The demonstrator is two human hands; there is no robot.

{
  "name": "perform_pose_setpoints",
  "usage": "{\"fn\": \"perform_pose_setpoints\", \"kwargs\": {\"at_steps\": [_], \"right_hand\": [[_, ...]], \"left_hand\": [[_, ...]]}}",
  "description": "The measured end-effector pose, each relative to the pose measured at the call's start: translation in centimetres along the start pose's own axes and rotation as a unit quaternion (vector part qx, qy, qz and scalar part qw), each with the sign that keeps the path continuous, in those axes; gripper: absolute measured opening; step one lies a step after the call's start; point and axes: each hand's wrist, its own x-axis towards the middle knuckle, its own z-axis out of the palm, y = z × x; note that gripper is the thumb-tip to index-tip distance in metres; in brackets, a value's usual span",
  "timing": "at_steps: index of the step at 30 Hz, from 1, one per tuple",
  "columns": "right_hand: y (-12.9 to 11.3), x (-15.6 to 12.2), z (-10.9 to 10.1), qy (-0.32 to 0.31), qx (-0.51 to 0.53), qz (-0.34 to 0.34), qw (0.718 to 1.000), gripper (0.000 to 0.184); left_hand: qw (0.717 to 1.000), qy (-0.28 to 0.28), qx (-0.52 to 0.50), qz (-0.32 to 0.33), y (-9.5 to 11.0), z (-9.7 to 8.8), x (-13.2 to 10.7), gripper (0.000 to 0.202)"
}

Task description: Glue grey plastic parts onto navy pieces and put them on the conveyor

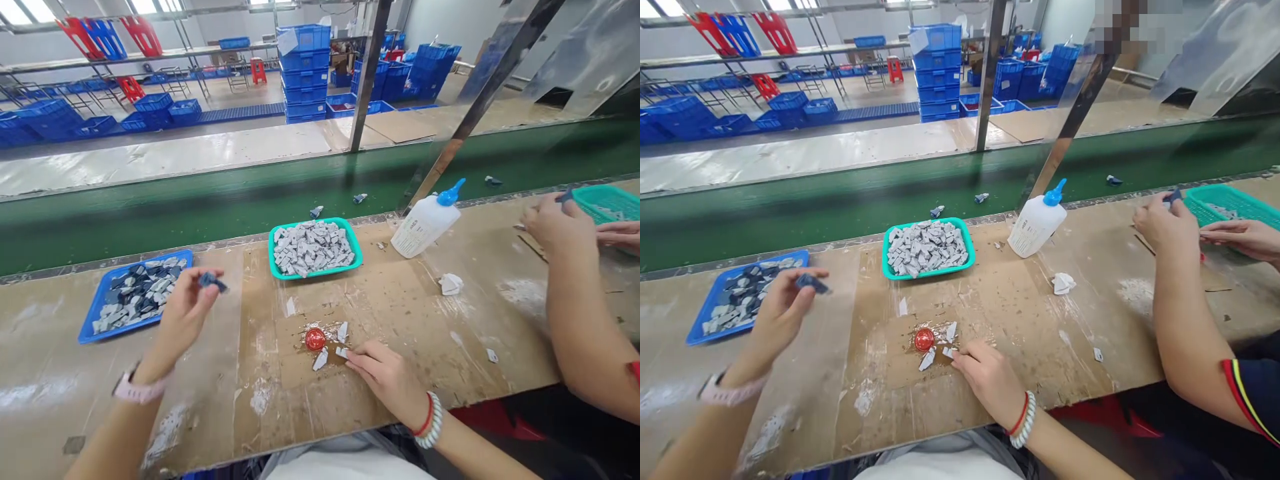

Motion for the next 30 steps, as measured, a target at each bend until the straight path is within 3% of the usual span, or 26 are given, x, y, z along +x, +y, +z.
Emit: {"fn": "perform_pose_setpoints", "kwargs": {"at_steps": [3, 6, 10, 14, 19, 23, 27, 30], "right_hand": [[-0.3, 0.0, -0.4, 0.031, 0.05, 0.017, 0.998, 0.02], [-1.1, 0.6, -0.9, 0.089, 0.18, 0.075, 0.977, 0.013], [-2.8, 1.6, -1.6, 0.086, 0.332, 0.087, 0.935, 0.01], [-5.0, 1.8, -2.4, 0.138, 0.274, 0.015, 0.952, 0.009], [-6.4, 1.8, -2.8, 0.128, 0.187, -0.05, 0.973, 0.016], [-6.8, 1.6, -1.6, 0.056, 0.09, -0.105, 0.989, 0.024], [-7.5, -0.2, -0.4, -0.047, 0.051, -0.16, 0.985, 0.026], [-6.2, -1.6, -0.6, -0.061, 0.05, -0.154, 0.985, 0.035]], "left_hand": [[0.981, -0.016, -0.183, -0.064, 1.3, 1.5, -6.4, 0.019], [0.956, -0.066, -0.242, -0.152, 2.9, 4.7, -10.3, 0.014], [0.941, -0.149, -0.244, -0.179, 5.3, 8.9, -11.5, 0.02], [0.939, -0.177, -0.266, -0.128, 7.5, 10.9, -11.0, 0.021], [0.95, -0.163, -0.252, -0.092, 8.7, 11.5, -10.5, 0.019], [0.958, -0.12, -0.23, -0.119, 9.0, 11.4, -11.1, 0.017], [0.967, -0.058, -0.201, -0.145, 8.3, 9.7, -14.1, 0.017], [0.962, 0.057, -0.145, -0.224, 6.0, 6.9, -18.1, 0.018]]}}
